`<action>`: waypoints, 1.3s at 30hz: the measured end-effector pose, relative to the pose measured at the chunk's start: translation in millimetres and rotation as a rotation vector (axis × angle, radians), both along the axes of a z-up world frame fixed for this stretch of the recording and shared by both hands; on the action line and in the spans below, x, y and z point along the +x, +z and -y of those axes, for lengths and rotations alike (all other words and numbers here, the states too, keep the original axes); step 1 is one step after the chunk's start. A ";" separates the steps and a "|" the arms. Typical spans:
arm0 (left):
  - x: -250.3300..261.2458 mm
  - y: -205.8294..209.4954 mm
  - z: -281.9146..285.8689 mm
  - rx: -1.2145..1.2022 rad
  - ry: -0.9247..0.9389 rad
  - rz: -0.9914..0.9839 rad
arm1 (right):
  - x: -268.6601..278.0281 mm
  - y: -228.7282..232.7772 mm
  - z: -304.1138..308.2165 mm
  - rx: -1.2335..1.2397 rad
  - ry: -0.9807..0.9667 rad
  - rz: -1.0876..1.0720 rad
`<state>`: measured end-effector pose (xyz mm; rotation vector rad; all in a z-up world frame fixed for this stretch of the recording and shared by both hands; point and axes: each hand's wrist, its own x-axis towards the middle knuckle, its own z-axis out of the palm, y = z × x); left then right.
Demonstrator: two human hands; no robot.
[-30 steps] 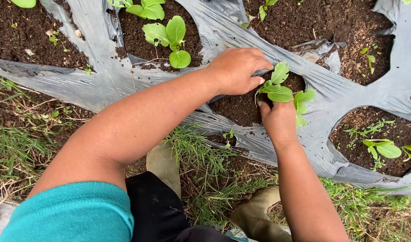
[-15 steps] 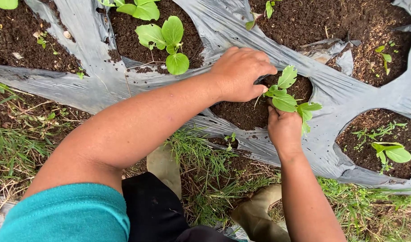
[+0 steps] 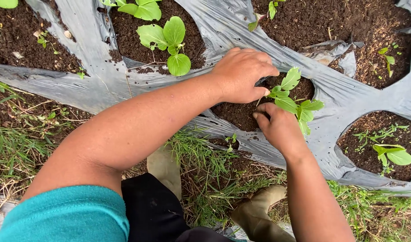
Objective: The person kneels on the ground and weeds around small green plants growing in holes in a black plastic mulch sheet. They use their hands to pull out small weeds and clear the soil around the base of the plants.
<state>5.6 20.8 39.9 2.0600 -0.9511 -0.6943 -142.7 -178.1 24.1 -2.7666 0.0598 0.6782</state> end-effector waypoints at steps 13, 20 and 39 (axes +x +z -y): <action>6.8 -26.1 29.4 -0.310 0.351 0.213 | -30.4 11.6 7.0 0.144 -0.026 -0.004; 12.6 -28.3 67.6 -0.307 0.254 0.436 | -76.1 71.3 -1.8 0.443 0.000 -0.063; 6.4 -44.5 88.0 -0.034 0.130 0.523 | -145.6 101.0 159.0 0.023 -0.164 -0.585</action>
